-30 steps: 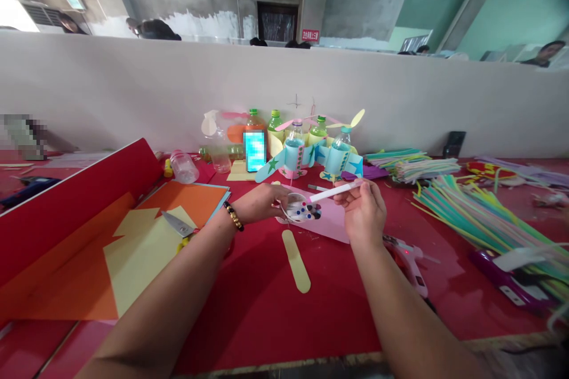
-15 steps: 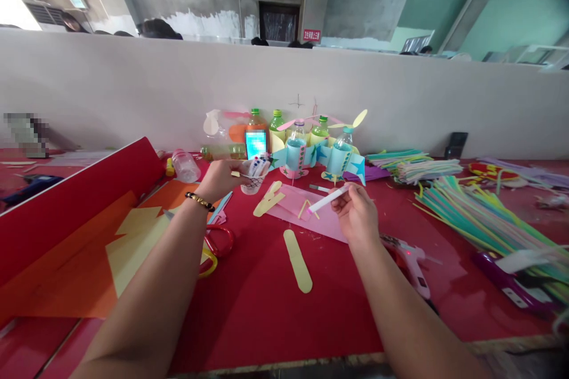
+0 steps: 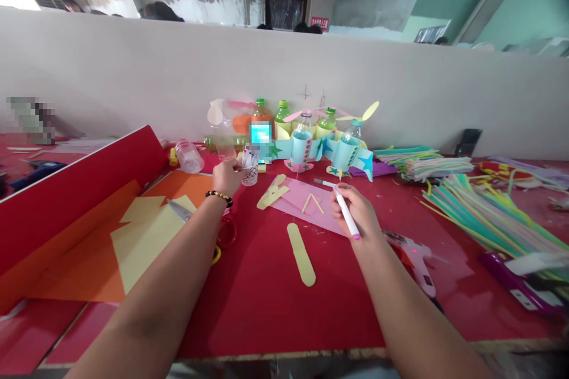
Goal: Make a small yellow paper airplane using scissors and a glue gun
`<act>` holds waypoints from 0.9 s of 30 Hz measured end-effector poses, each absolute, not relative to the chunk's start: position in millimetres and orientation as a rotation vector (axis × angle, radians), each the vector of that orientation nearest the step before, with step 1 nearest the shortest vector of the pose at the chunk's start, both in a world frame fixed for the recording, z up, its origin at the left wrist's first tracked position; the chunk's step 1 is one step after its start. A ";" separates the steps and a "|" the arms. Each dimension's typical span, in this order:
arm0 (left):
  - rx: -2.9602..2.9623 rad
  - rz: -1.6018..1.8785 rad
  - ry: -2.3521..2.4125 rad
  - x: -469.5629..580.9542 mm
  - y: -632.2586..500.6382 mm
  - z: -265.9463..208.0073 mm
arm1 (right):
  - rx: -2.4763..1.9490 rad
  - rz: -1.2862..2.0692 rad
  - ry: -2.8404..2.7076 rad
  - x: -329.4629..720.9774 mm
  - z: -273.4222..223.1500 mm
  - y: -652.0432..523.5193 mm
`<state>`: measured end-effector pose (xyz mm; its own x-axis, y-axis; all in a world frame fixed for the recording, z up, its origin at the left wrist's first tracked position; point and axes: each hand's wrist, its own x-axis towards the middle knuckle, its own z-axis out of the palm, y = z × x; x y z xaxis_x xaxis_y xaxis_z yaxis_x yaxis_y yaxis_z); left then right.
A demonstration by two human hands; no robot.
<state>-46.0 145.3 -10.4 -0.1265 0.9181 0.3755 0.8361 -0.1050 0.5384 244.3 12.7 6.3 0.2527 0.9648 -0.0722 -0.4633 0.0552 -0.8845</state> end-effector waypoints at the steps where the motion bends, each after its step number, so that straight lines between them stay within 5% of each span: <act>1: 1.991 1.043 2.025 -45.7 145.0 -10.1 | -0.954 1.211 -0.677 244.6 6.2 12.3; 15: 2.049 0.867 2.104 -44.7 133.8 9.1 | -0.896 1.261 -0.698 246.8 8.4 10.2; 27: 2.173 1.190 2.145 -42.3 112.1 60.8 | -0.892 1.394 -0.800 239.5 0.3 11.2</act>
